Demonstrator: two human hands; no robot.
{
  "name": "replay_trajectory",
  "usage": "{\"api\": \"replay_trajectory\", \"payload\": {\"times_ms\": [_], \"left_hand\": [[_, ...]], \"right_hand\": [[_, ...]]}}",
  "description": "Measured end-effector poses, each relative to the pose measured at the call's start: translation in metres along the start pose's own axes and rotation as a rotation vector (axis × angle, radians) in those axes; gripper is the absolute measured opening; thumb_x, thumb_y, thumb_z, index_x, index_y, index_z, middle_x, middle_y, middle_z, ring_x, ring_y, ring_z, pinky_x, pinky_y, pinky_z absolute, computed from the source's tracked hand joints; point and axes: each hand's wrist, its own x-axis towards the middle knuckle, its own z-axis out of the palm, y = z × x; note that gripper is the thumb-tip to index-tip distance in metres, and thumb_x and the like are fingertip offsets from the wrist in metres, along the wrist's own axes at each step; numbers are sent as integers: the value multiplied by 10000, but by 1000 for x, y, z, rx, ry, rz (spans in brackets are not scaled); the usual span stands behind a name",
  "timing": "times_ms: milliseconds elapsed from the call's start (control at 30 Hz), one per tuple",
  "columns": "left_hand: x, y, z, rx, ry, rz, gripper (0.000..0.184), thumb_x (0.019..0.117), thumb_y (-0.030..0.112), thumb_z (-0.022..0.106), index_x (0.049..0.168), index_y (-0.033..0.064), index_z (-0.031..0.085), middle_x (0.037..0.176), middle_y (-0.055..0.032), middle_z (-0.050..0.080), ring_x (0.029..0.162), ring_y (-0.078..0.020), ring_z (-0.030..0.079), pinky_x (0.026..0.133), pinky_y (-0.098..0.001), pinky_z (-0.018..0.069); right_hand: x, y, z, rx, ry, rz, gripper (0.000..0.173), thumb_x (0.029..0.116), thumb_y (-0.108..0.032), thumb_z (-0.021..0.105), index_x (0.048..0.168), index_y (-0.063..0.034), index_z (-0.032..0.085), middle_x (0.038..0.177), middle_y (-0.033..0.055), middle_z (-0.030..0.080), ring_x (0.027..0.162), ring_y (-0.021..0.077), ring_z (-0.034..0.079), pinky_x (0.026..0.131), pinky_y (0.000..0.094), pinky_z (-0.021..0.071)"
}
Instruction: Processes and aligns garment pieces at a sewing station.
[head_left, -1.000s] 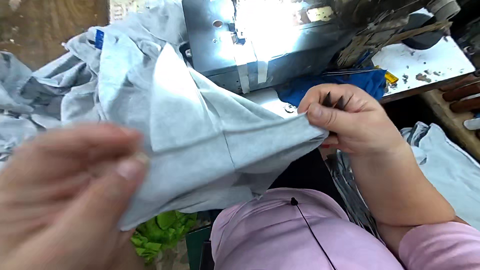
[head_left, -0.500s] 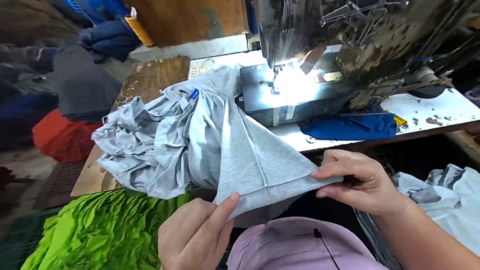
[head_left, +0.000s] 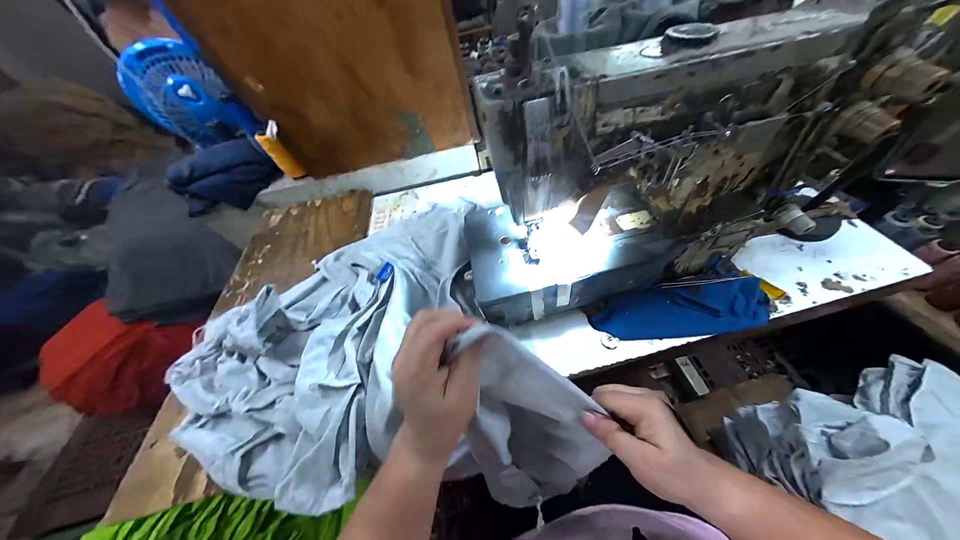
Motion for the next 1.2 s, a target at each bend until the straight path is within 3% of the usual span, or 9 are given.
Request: {"api": "replay_trajectory", "payload": {"times_ms": [167,300,567,800,867,933,1033,1133,1200], "left_hand": [[55,-49,43,493,-447,-202,87,911,94,676,922,60,755,929,-82,706,875,-226,696,769,-455,575],[103,-61,68,570,-668,-449,138,937,49,689,1041,-28,736,1031,-237,714,1012,-412,690,909,-604,532],[107,-101,87,473,-503,-174,126,919,14,691,983,-94,688,987,-273,695,974,-424,683,898,-585,519],[110,-105,84,381,-501,-152,107,938,21,653,998,-54,700,983,-225,706,979,-360,691,891,-543,526],[118,-112,86,310,-530,-353,168,1012,72,570,1017,-67,666,990,-227,680,978,-334,659,886,-534,502],[134,-110,85,353,-595,-468,232,1031,96,558,1086,-108,653,1071,-306,671,1064,-444,643,927,-631,456],[139,-104,79,526,-569,-242,212,975,46,635,1107,-115,675,1174,-309,668,1125,-493,635,946,-660,459],[110,-78,56,553,-465,-8,49,891,5,714,911,-40,709,984,-218,706,919,-404,694,801,-583,553],[77,-39,29,446,-743,-141,122,911,127,696,809,62,710,756,-100,655,667,-267,635,601,-506,526]], "right_hand": [[16,21,13,444,-18,692,263,1054,-301,522,931,-118,666,708,-45,642,553,19,582,497,201,484],[42,25,7,559,65,775,241,1052,-278,515,930,-114,643,674,-29,629,504,35,555,452,200,453],[58,33,7,484,96,657,245,1062,-247,509,905,-112,639,697,-39,623,572,30,586,526,209,493],[62,39,15,500,61,685,249,1067,-246,498,927,-98,641,708,-31,626,574,39,583,533,216,496],[76,43,15,476,81,668,236,1067,-231,490,930,-93,623,694,-32,593,558,44,552,518,223,476],[89,50,16,472,127,615,215,1065,-180,495,931,-71,624,715,-23,610,612,48,594,581,234,519],[100,57,17,499,152,577,223,1066,-140,493,913,-46,625,752,0,628,697,68,633,685,268,558],[90,51,13,492,93,614,217,1072,-163,494,929,-63,623,736,-20,611,651,47,603,623,232,529],[75,44,4,447,48,635,217,1072,-190,495,953,-72,633,718,-40,612,579,18,565,538,199,489]]}}
